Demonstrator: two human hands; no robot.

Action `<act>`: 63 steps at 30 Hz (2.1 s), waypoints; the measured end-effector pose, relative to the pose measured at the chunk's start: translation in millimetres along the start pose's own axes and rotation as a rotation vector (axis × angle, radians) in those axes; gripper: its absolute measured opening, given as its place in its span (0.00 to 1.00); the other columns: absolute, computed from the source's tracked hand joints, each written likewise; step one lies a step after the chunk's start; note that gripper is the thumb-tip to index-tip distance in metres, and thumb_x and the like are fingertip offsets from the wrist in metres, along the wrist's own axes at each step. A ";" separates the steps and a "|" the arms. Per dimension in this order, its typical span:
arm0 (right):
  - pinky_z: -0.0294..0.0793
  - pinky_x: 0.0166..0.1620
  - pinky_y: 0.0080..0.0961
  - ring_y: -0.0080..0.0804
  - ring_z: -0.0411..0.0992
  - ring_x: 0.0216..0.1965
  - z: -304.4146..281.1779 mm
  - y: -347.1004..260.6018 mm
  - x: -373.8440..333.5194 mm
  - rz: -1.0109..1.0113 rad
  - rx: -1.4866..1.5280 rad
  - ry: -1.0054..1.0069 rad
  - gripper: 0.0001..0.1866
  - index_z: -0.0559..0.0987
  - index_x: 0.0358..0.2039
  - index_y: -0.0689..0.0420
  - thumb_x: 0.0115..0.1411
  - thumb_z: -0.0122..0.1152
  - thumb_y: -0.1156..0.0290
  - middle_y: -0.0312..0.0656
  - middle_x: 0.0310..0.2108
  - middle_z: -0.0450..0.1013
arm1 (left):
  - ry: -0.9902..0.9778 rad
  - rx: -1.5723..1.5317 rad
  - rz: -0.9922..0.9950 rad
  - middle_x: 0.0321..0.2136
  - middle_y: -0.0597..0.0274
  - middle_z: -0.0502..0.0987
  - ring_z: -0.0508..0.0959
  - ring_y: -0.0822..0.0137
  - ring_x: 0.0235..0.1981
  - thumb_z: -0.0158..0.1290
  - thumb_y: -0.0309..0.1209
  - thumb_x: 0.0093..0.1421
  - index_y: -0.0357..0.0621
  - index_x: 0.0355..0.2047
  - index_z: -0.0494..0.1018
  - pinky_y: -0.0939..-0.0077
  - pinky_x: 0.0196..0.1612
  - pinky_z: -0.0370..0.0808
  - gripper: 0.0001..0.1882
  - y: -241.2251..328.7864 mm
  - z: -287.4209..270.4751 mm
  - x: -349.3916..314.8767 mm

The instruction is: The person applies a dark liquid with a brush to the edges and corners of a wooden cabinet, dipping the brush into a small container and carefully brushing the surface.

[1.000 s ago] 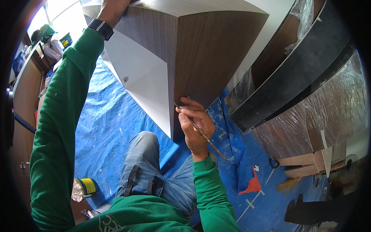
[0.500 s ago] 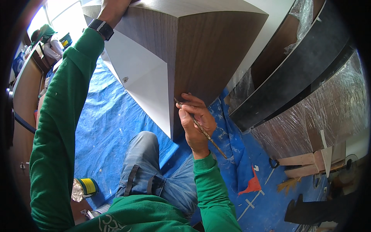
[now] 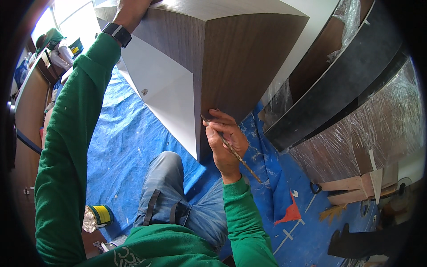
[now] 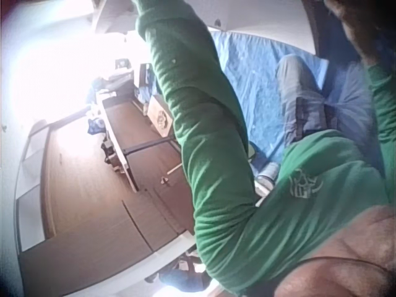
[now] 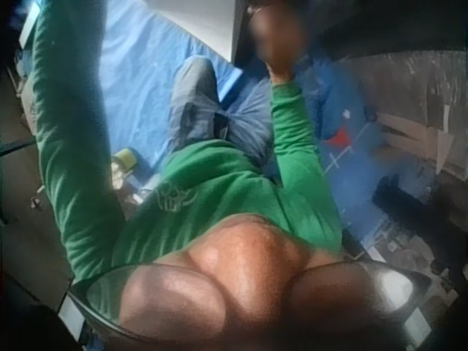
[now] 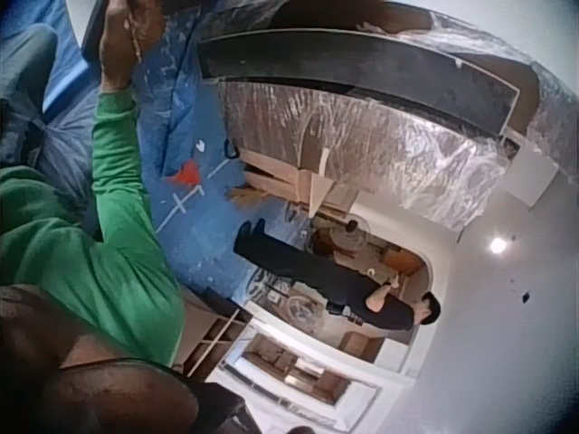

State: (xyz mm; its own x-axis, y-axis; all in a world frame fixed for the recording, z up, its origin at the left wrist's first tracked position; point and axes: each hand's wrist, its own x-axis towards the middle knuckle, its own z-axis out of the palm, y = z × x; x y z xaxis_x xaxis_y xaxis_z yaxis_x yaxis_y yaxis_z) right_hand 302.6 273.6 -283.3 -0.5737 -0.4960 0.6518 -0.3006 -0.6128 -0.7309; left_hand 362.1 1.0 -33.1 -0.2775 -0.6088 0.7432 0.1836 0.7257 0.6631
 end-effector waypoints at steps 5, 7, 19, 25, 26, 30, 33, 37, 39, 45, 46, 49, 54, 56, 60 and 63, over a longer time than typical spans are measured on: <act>0.79 0.58 0.35 0.38 0.77 0.54 -4.8 2.9 -1.7 -0.019 -0.019 -0.002 0.08 0.79 0.39 0.62 0.61 0.61 0.86 0.54 0.45 0.78 | -0.083 -0.019 0.013 0.41 0.47 0.80 0.81 0.60 0.36 0.68 0.50 0.55 0.27 0.56 0.68 0.68 0.34 0.83 0.41 9.1 -0.1 -6.7; 0.79 0.58 0.34 0.38 0.78 0.53 -3.2 4.5 -2.6 -0.023 -0.003 -0.003 0.08 0.79 0.39 0.62 0.61 0.61 0.86 0.54 0.46 0.78 | -0.033 0.014 0.001 0.40 0.49 0.80 0.80 0.62 0.35 0.68 0.50 0.55 0.28 0.54 0.69 0.69 0.33 0.83 0.40 4.2 0.9 -1.3; 0.80 0.57 0.33 0.37 0.78 0.52 -5.1 8.7 -8.0 -0.011 -0.026 -0.010 0.09 0.80 0.39 0.62 0.60 0.60 0.87 0.54 0.48 0.77 | -0.006 -0.003 0.021 0.37 0.53 0.80 0.79 0.64 0.34 0.68 0.50 0.55 0.30 0.52 0.71 0.69 0.31 0.82 0.37 1.7 3.5 -1.5; 0.79 0.59 0.35 0.39 0.76 0.55 -5.1 10.3 -11.6 0.016 -0.013 -0.002 0.09 0.79 0.39 0.62 0.60 0.60 0.87 0.52 0.46 0.78 | 0.000 -0.033 0.026 0.37 0.54 0.79 0.79 0.65 0.34 0.68 0.49 0.55 0.32 0.51 0.71 0.68 0.32 0.82 0.35 -6.4 4.6 3.5; 0.79 0.58 0.34 0.38 0.77 0.54 -5.6 10.0 -11.8 0.017 -0.019 -0.002 0.09 0.79 0.39 0.62 0.60 0.60 0.87 0.53 0.46 0.78 | -0.012 -0.035 0.024 0.38 0.54 0.79 0.79 0.65 0.34 0.68 0.49 0.55 0.32 0.52 0.71 0.68 0.32 0.82 0.36 -6.0 4.7 4.0; 0.80 0.57 0.33 0.37 0.78 0.52 -3.7 9.1 -13.0 0.032 0.004 0.003 0.09 0.79 0.39 0.62 0.60 0.60 0.87 0.54 0.48 0.77 | -0.007 -0.020 0.017 0.38 0.54 0.79 0.79 0.65 0.34 0.68 0.49 0.55 0.32 0.52 0.71 0.68 0.32 0.82 0.36 -5.7 3.8 4.5; 0.80 0.56 0.33 0.36 0.79 0.51 -2.0 10.4 -14.6 0.037 0.013 0.003 0.09 0.79 0.39 0.62 0.60 0.60 0.87 0.54 0.48 0.77 | -0.002 -0.006 0.020 0.38 0.55 0.79 0.79 0.65 0.34 0.68 0.49 0.55 0.33 0.52 0.71 0.68 0.32 0.81 0.35 -4.6 0.9 4.3; 0.80 0.56 0.32 0.36 0.79 0.51 -6.8 13.5 -16.9 0.020 -0.009 0.003 0.09 0.79 0.40 0.62 0.60 0.60 0.87 0.55 0.48 0.77 | -0.022 -0.045 0.043 0.38 0.55 0.79 0.79 0.65 0.34 0.68 0.49 0.56 0.33 0.52 0.71 0.69 0.32 0.81 0.35 0.0 5.2 -5.3; 0.80 0.56 0.32 0.36 0.79 0.51 -14.8 14.0 -18.9 0.024 -0.025 0.020 0.09 0.79 0.39 0.62 0.60 0.60 0.87 0.55 0.48 0.77 | -0.033 -0.078 0.039 0.38 0.55 0.79 0.79 0.65 0.34 0.68 0.49 0.56 0.33 0.52 0.71 0.69 0.32 0.81 0.35 -5.9 16.9 -6.7; 0.80 0.56 0.32 0.36 0.78 0.51 -5.4 17.1 -19.9 0.024 -0.008 -0.006 0.09 0.79 0.39 0.62 0.60 0.60 0.87 0.55 0.48 0.77 | -0.031 -0.029 0.063 0.38 0.54 0.79 0.79 0.64 0.34 0.67 0.49 0.56 0.31 0.51 0.71 0.69 0.32 0.81 0.36 1.1 0.2 -1.8; 0.80 0.57 0.32 0.36 0.78 0.52 -5.9 18.0 -20.8 0.020 -0.020 -0.012 0.09 0.79 0.39 0.62 0.60 0.60 0.87 0.55 0.48 0.77 | -0.021 -0.033 0.056 0.38 0.53 0.79 0.79 0.64 0.34 0.68 0.49 0.56 0.31 0.51 0.71 0.69 0.32 0.81 0.36 -3.6 1.5 2.2; 0.80 0.57 0.32 0.36 0.78 0.53 -7.3 17.7 -23.1 0.054 0.009 0.005 0.09 0.79 0.39 0.62 0.61 0.60 0.87 0.54 0.47 0.77 | -0.044 -0.047 0.069 0.39 0.52 0.79 0.79 0.64 0.34 0.68 0.49 0.55 0.30 0.52 0.71 0.69 0.33 0.81 0.37 -1.9 1.7 -1.7; 0.80 0.57 0.32 0.37 0.77 0.53 -7.8 19.6 -25.9 0.064 0.005 -0.011 0.08 0.80 0.40 0.62 0.61 0.60 0.87 0.54 0.48 0.77 | 0.012 -0.044 0.044 0.38 0.53 0.79 0.79 0.64 0.34 0.68 0.49 0.55 0.31 0.51 0.71 0.68 0.33 0.81 0.36 -10.8 4.3 4.9; 0.80 0.57 0.32 0.37 0.78 0.53 -9.7 21.0 -28.1 0.074 -0.003 -0.010 0.08 0.80 0.40 0.62 0.61 0.60 0.86 0.55 0.49 0.77 | 0.008 -0.041 0.028 0.37 0.54 0.78 0.78 0.65 0.33 0.68 0.49 0.55 0.31 0.51 0.71 0.68 0.33 0.81 0.35 -8.8 5.6 4.0; 0.80 0.56 0.32 0.38 0.77 0.54 -9.1 21.9 -32.8 0.108 0.014 0.003 0.08 0.80 0.40 0.62 0.62 0.59 0.86 0.54 0.47 0.77 | -0.032 -0.057 0.033 0.38 0.55 0.78 0.78 0.64 0.34 0.68 0.49 0.55 0.32 0.52 0.71 0.68 0.33 0.81 0.35 -6.5 3.7 2.2; 0.80 0.56 0.33 0.39 0.77 0.54 -8.7 18.8 -32.2 0.112 0.028 0.007 0.08 0.79 0.40 0.62 0.62 0.59 0.86 0.53 0.47 0.78 | -0.044 -0.066 0.046 0.38 0.55 0.78 0.78 0.64 0.34 0.68 0.48 0.56 0.32 0.52 0.71 0.68 0.33 0.81 0.35 -2.2 2.1 -2.5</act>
State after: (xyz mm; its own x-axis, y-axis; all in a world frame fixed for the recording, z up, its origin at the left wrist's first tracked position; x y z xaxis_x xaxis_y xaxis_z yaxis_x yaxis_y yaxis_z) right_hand 308.8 283.4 -319.8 -0.6082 -0.5579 0.5646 -0.2130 -0.5706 -0.7932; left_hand 360.4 1.6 -36.7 -0.3084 -0.5598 0.7691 0.2580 0.7290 0.6340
